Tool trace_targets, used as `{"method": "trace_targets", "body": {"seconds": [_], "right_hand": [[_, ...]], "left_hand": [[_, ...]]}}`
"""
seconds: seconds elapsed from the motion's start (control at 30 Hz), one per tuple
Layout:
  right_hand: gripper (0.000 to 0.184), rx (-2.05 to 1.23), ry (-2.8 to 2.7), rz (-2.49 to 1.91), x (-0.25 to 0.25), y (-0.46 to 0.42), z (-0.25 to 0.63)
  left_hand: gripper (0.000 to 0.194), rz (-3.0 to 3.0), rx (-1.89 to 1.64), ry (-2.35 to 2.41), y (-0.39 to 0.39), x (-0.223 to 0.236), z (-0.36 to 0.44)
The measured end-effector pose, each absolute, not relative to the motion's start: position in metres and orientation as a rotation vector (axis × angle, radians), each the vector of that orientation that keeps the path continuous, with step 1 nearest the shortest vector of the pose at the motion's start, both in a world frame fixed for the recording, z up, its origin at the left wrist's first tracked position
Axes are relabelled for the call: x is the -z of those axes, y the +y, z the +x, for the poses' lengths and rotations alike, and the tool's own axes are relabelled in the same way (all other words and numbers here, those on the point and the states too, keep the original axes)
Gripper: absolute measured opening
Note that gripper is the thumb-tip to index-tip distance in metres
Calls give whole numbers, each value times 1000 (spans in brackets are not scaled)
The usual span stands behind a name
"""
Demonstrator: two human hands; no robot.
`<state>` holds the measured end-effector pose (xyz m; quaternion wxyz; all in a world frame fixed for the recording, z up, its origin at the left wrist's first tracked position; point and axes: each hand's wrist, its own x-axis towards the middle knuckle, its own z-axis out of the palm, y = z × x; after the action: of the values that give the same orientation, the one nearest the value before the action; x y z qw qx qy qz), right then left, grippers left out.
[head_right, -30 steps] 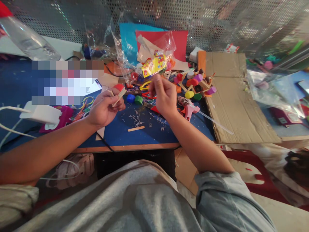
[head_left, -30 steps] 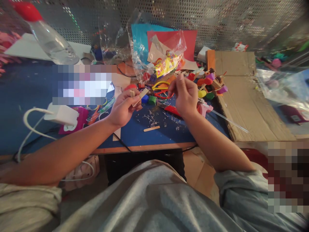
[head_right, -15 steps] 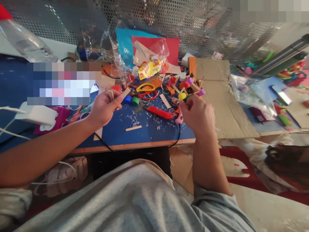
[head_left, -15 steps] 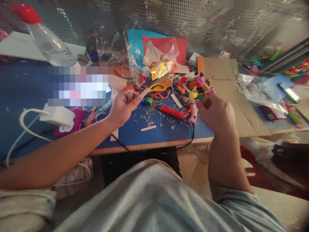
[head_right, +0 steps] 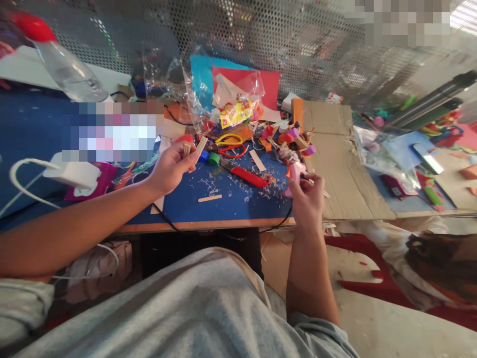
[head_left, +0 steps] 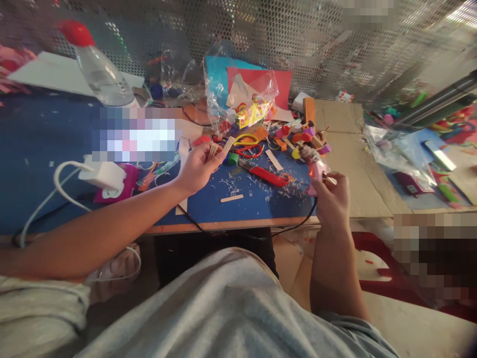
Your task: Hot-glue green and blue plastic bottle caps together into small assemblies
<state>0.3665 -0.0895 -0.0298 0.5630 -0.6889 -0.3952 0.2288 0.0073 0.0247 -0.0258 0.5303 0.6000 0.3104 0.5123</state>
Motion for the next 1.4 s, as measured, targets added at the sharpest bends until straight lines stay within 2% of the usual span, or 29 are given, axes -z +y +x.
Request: {"method": "trace_targets", "body": {"seconds": [0.17,0.3,0.37,0.5,0.6,0.77,0.93,1.13,1.4], "right_hand": [[68,-777,-882,-1308,13,-110,353],[53,-1031,-1017,-1003,-8,-109,340],[47,-1032,-1053,-906,-18,-98,332],[49,-940,-1100,-822,-36,-63,308],[59,-907,-1255,-815,-45,-34,288],[63,-961,-1362,-858,-31,4,261],[64,-1154,-1391,-838,-2,12,245],[51,-1316,-1379,-816,5,-1,240],[58,-1156,-1303,-831,6,4,247]], "left_hand": [[65,1426,-1189,703,26,25,6],[57,1411,-1140,676,27,24,5],[57,1407,-1108,657,24,22,5],[61,1415,-1036,613,18,17,6],[64,1433,-987,591,16,14,6],[65,1475,-916,567,13,13,7],[64,1557,-865,551,8,12,8],[60,1599,-797,584,3,11,7],[56,1458,-976,721,14,19,4]]}}
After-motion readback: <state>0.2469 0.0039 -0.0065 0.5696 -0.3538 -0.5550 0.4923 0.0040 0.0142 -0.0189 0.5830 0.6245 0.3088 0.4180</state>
